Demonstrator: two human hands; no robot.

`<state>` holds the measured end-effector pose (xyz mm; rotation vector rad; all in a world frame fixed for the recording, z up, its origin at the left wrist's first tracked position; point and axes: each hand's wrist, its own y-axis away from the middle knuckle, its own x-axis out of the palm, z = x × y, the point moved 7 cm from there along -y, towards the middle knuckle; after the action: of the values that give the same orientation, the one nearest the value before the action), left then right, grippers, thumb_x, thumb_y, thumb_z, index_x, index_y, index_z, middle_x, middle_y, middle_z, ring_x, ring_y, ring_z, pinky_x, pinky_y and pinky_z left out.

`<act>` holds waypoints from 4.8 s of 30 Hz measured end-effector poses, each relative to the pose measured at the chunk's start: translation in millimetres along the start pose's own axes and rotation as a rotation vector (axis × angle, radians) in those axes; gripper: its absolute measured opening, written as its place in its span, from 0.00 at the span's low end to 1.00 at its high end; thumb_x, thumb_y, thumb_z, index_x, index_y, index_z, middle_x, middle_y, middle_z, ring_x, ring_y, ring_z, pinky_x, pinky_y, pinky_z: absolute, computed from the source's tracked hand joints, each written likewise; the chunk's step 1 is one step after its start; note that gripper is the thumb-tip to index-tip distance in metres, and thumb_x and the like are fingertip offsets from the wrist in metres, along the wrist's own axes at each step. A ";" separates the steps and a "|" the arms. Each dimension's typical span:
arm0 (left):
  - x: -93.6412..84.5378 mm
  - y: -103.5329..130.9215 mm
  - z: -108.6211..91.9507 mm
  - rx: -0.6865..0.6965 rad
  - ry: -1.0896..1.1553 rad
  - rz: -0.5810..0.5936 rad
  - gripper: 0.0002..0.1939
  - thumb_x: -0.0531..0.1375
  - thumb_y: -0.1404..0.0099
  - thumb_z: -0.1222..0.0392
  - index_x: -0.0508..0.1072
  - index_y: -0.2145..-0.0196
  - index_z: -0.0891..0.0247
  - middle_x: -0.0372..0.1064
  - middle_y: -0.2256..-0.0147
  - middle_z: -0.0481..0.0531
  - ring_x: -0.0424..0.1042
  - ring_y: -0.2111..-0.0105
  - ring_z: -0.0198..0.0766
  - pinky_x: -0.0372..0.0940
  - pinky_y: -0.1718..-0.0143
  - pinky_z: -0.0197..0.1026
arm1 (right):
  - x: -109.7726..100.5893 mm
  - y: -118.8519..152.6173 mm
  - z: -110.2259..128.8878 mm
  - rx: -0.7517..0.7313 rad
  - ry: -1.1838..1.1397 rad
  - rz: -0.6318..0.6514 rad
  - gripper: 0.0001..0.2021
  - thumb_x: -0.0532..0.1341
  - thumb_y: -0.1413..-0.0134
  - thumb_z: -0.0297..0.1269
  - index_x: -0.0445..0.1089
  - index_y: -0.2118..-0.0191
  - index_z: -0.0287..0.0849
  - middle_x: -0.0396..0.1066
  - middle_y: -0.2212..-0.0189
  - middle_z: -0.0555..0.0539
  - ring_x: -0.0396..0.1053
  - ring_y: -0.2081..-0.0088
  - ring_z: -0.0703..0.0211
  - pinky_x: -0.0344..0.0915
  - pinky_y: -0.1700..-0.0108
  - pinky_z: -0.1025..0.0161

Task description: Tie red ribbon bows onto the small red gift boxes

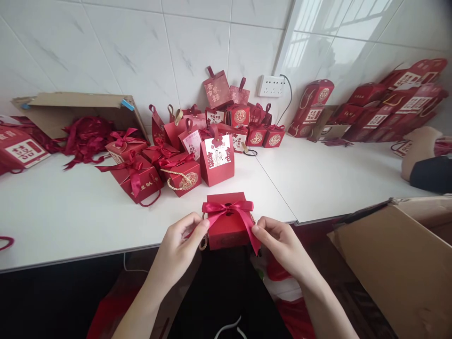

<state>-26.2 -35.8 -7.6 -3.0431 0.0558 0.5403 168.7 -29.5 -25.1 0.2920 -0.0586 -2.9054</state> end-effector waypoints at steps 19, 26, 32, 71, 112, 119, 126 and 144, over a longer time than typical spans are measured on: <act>13.8 -4.3 -0.8 0.022 0.035 0.039 0.18 0.56 0.39 0.47 0.73 0.79 0.62 0.56 0.41 0.52 0.63 0.46 0.52 0.67 0.57 0.41 | 9.0 -6.3 2.4 -0.106 0.021 -0.015 0.18 0.58 0.47 0.49 0.61 0.78 0.40 0.60 0.79 0.53 0.56 0.76 0.67 0.54 0.72 0.68; 17.9 0.0 9.0 0.026 -0.127 0.134 0.20 0.53 0.38 0.47 0.72 0.80 0.61 0.73 0.59 0.53 0.73 0.65 0.42 0.67 0.66 0.39 | 8.0 -4.7 0.8 -0.104 0.092 -0.045 0.16 0.58 0.47 0.47 0.63 0.77 0.40 0.63 0.79 0.52 0.61 0.74 0.66 0.58 0.71 0.69; 16.8 2.1 12.2 0.009 -0.155 0.195 0.18 0.54 0.39 0.46 0.75 0.75 0.58 0.67 0.49 0.51 0.69 0.52 0.45 0.67 0.58 0.37 | 2.9 -2.7 5.5 -0.089 0.157 -0.188 0.16 0.58 0.47 0.48 0.62 0.77 0.41 0.62 0.81 0.53 0.58 0.78 0.67 0.56 0.76 0.70; -29.2 -52.2 -13.8 0.098 -0.339 -0.020 0.23 0.48 0.37 0.41 0.63 0.79 0.62 0.63 0.79 0.48 0.65 0.75 0.37 0.60 0.73 0.36 | -37.4 -43.1 7.6 -0.078 0.252 -0.225 0.26 0.49 0.45 0.59 0.61 0.78 0.40 0.56 0.84 0.55 0.54 0.85 0.70 0.51 0.82 0.69; 160.3 -73.7 -119.3 0.849 -0.469 0.042 0.11 0.51 0.36 0.57 0.62 0.75 0.61 0.67 0.74 0.48 0.67 0.72 0.37 0.60 0.67 0.39 | -159.1 137.0 -6.9 -0.098 -0.350 -0.802 0.29 0.48 0.45 0.60 0.60 0.45 0.46 0.68 0.50 0.41 0.70 0.52 0.46 0.71 0.57 0.50; 327.1 -49.9 -156.8 1.171 -0.269 0.428 0.16 0.49 0.35 0.56 0.64 0.53 0.64 0.64 0.48 0.59 0.60 0.45 0.47 0.54 0.47 0.49 | -196.8 196.6 -9.4 -0.011 -0.937 -0.834 0.24 0.52 0.46 0.58 0.70 0.58 0.43 0.75 0.59 0.44 0.73 0.58 0.51 0.70 0.56 0.50; 384.4 -51.3 -148.0 1.229 -0.297 0.413 0.11 0.48 0.36 0.57 0.66 0.61 0.61 0.69 0.60 0.56 0.63 0.51 0.48 0.48 0.48 0.54 | -239.1 268.7 -8.5 0.093 -0.609 -1.077 0.23 0.56 0.54 0.59 0.69 0.65 0.44 0.76 0.68 0.43 0.75 0.65 0.49 0.72 0.62 0.51; 391.8 -51.4 -131.1 1.377 0.157 0.113 0.10 0.47 0.40 0.61 0.63 0.61 0.62 0.63 0.65 0.57 0.61 0.55 0.50 0.53 0.50 0.54 | -395.1 342.4 -53.5 0.565 0.765 -1.271 0.41 0.69 0.72 0.40 0.56 0.46 0.37 0.53 0.44 0.35 0.52 0.41 0.38 0.51 0.39 0.47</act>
<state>388.7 -2.3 -17.5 -1.7184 0.4063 0.1212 630.4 -276.5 19.4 2.1847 -0.8293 -3.4914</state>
